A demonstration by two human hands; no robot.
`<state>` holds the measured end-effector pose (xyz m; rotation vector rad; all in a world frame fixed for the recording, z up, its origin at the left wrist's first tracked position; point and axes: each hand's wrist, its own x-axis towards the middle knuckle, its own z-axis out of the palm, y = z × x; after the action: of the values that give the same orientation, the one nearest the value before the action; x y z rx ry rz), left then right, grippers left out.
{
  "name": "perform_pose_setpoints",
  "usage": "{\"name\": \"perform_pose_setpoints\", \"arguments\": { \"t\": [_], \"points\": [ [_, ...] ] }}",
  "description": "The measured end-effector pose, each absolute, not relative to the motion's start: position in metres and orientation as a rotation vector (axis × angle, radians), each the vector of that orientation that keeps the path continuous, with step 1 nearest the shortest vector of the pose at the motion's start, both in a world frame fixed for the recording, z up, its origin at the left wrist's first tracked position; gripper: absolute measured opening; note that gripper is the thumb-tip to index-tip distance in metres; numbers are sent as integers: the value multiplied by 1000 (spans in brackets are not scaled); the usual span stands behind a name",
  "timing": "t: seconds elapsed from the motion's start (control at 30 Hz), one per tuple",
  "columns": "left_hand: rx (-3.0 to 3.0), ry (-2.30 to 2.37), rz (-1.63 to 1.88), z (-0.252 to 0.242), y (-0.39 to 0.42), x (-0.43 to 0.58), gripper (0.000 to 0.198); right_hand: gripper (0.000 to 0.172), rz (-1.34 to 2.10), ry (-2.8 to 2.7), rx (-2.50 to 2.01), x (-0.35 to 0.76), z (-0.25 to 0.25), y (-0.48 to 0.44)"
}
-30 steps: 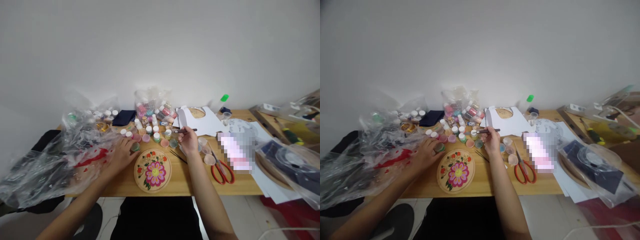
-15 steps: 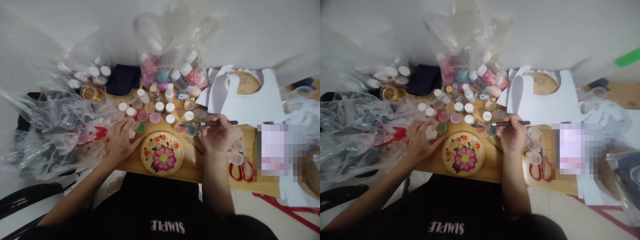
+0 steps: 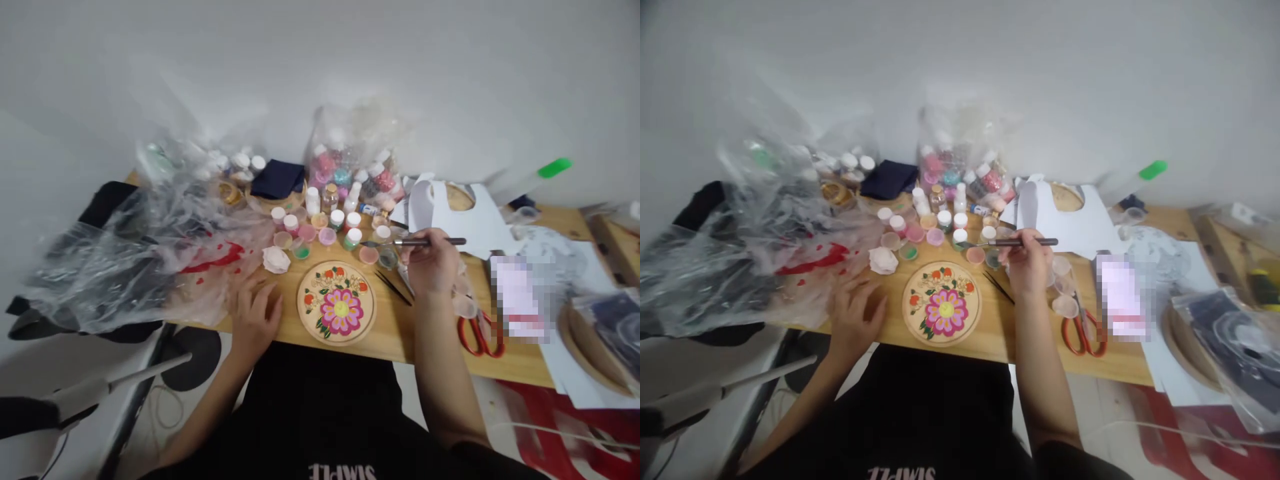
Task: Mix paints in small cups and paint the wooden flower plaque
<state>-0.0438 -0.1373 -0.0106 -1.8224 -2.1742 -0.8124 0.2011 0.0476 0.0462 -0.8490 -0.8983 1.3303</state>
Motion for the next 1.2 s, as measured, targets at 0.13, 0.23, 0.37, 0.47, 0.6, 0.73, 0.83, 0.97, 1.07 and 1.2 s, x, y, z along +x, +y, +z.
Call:
{"name": "perform_pose_setpoints", "arguments": {
  "t": [0.13,0.23,0.37,0.47,0.6,0.73,0.83,0.97,1.07,1.2],
  "points": [
    [-1717,-2204,-921,-17,-142,-40,16,33,1403,-906,-818,194,46,48],
    [-1727,-2200,-989,-20,-141,-41,17,36,1449,-871,-825,188,50,45],
    [-1817,-2119,-997,-21,-142,-45,17,36,1490,-821,-870,188,56,36],
    [-1891,-2027,-959,-19,-142,-50,20,34,1535,-816,-892,197,58,30],
    [-2105,-1915,-835,-15,-141,-52,35,27,1621,-834,-886,216,60,28],
    [-2385,-1943,-657,-11,-143,-45,73,24,1765,-886,-863,229,66,39],
    [-2433,-1984,-607,-10,-141,-39,81,27,1838,-947,-833,231,67,51],
    [-2438,-1997,-582,-8,-137,-38,86,32,1845,-1054,-796,231,59,59],
    [-2433,-1996,-547,-4,-132,-42,89,32,1839,-1008,-852,235,57,58],
    [-2447,-1962,-509,3,-119,-47,88,33,1704,-793,-955,241,66,57]
  ]
}}
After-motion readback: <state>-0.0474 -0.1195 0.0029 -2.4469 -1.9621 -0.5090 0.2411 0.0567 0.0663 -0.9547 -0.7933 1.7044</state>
